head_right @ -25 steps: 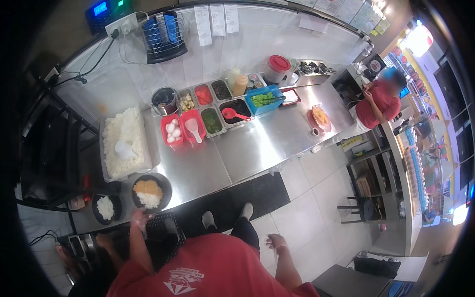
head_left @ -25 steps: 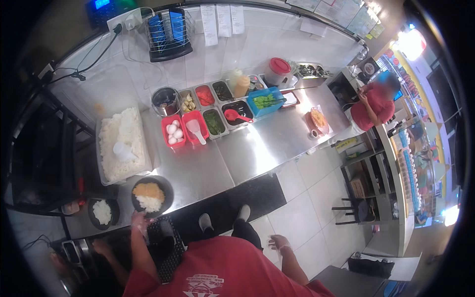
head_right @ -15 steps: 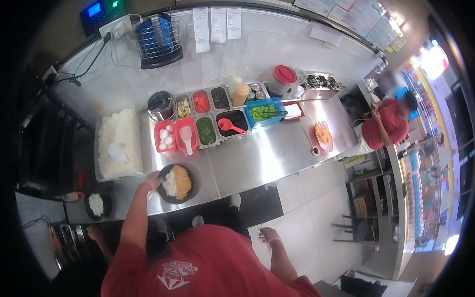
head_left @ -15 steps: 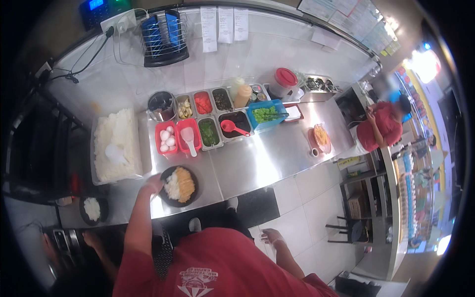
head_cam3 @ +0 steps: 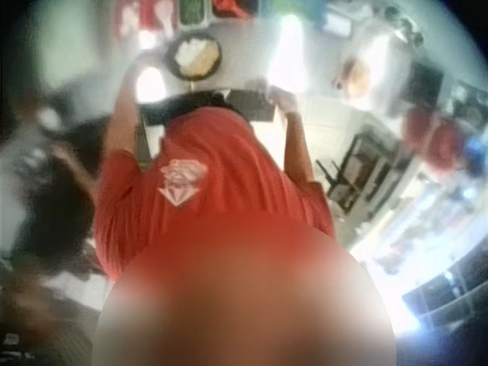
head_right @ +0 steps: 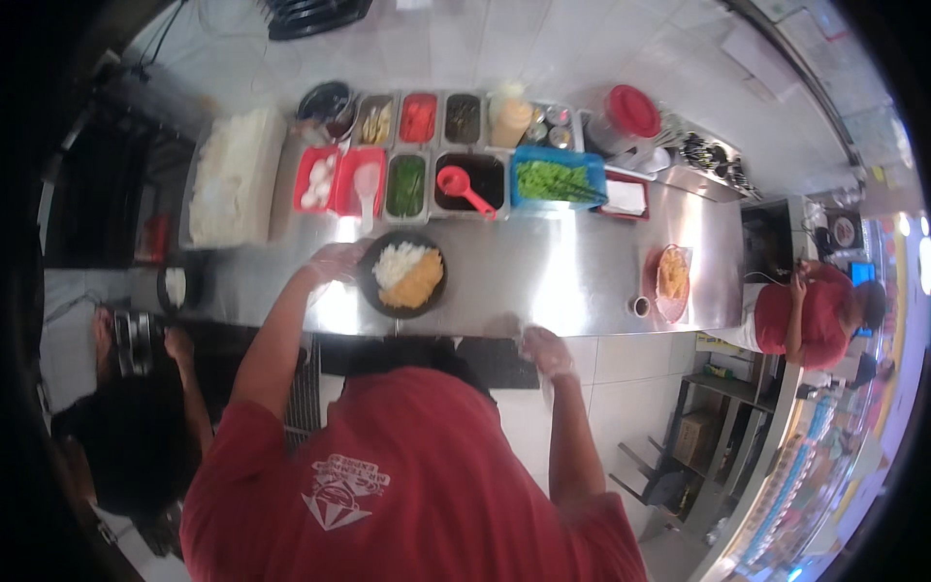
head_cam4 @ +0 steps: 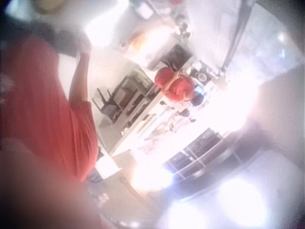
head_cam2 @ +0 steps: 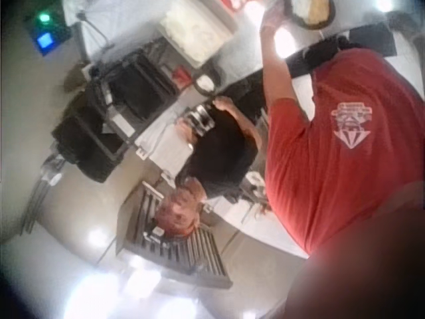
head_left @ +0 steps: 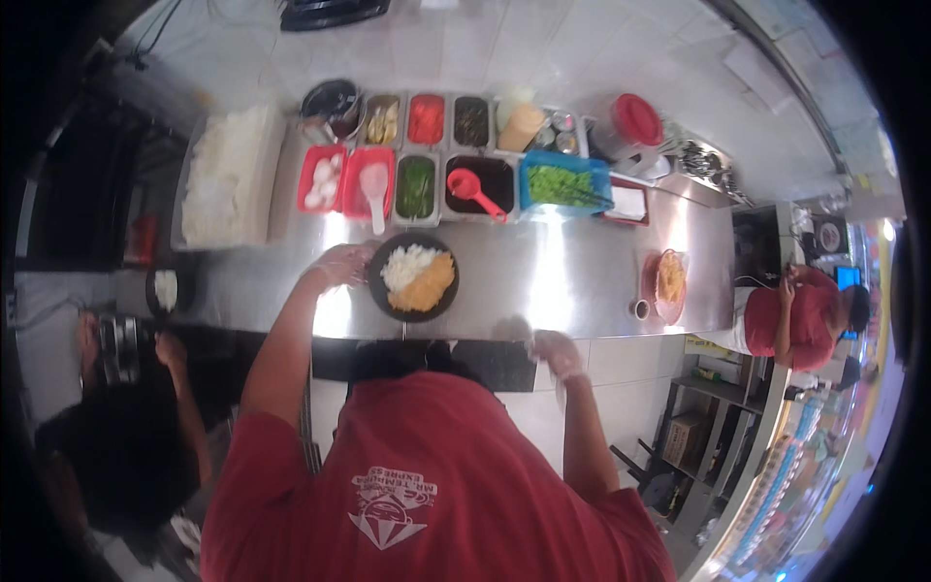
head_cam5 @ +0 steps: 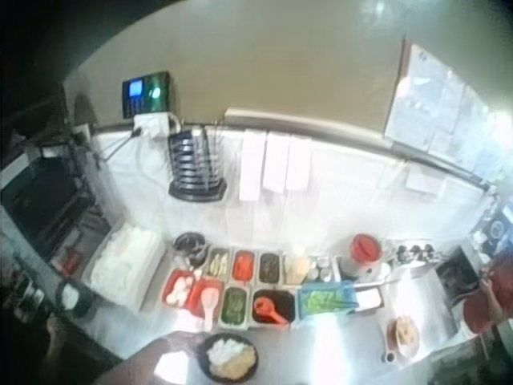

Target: The person assembles rice bowls by scooping rice into black bowls, adding fried chicken, pouring sauce, and topping with shredded lettuce and mayonnaise. The person handles multiple bowls in sequence at a stainless steel prep counter.

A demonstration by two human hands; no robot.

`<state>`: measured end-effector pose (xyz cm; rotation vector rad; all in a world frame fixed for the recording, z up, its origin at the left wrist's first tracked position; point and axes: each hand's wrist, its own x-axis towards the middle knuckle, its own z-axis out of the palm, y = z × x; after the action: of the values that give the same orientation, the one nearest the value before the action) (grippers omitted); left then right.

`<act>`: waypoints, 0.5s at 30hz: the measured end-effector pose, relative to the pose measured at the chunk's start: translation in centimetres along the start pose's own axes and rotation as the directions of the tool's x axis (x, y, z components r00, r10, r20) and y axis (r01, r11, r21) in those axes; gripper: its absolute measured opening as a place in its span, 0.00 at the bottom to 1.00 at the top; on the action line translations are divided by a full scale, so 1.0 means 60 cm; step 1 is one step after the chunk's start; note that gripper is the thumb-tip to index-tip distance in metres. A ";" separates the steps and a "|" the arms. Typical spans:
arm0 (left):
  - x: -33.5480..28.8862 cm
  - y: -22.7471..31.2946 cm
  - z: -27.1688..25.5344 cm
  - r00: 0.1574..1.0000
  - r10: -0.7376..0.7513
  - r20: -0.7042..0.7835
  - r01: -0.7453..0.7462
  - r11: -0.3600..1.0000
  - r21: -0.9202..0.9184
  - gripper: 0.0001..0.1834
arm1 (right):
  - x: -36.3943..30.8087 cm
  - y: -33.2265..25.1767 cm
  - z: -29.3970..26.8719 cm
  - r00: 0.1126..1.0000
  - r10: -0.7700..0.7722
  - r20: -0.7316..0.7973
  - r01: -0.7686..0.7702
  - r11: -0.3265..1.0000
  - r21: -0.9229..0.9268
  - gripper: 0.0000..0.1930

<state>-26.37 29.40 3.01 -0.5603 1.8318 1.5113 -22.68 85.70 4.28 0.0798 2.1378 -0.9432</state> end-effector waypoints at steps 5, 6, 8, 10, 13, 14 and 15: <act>-0.090 -0.182 0.010 0.972 -0.090 -0.218 -0.032 0.866 -0.499 0.25 | 0.093 -0.179 -0.066 0.985 -0.082 -0.153 0.093 0.994 0.065 0.20; -0.105 -0.202 0.030 0.960 -0.140 -0.243 -0.036 0.797 -0.603 0.25 | 0.094 -0.246 -0.078 0.966 -0.154 -0.207 0.125 0.981 -0.150 0.20; -0.109 -0.294 0.049 0.983 -0.174 -0.059 0.036 0.496 -0.868 0.24 | 0.132 -0.304 -0.079 0.889 -0.363 -0.278 0.323 0.929 -0.181 0.21; -0.115 -0.197 0.119 0.984 -0.149 -0.093 0.058 0.777 -0.627 0.24 | 0.178 -0.330 -0.073 0.729 -0.579 -0.364 0.437 0.804 -0.404 0.21; -0.109 -0.142 0.193 0.995 -0.074 -0.065 0.008 0.717 -0.697 0.25 | 0.226 -0.403 -0.059 0.813 -0.477 -0.333 0.289 0.828 -0.481 0.17; -0.107 -0.123 0.207 0.994 -0.090 -0.060 0.022 0.708 -0.706 0.27 | 0.239 -0.417 -0.056 0.832 -0.450 -0.326 0.238 0.819 -0.523 0.15; -0.094 -0.121 0.216 0.994 -0.097 -0.053 0.033 0.722 -0.691 0.27 | 0.255 -0.420 -0.050 0.851 -0.419 -0.318 0.185 0.805 -0.564 0.14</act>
<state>-14.45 39.73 1.15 -1.0377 1.2248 2.1459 -43.85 65.83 10.22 -0.3820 2.8200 -0.5125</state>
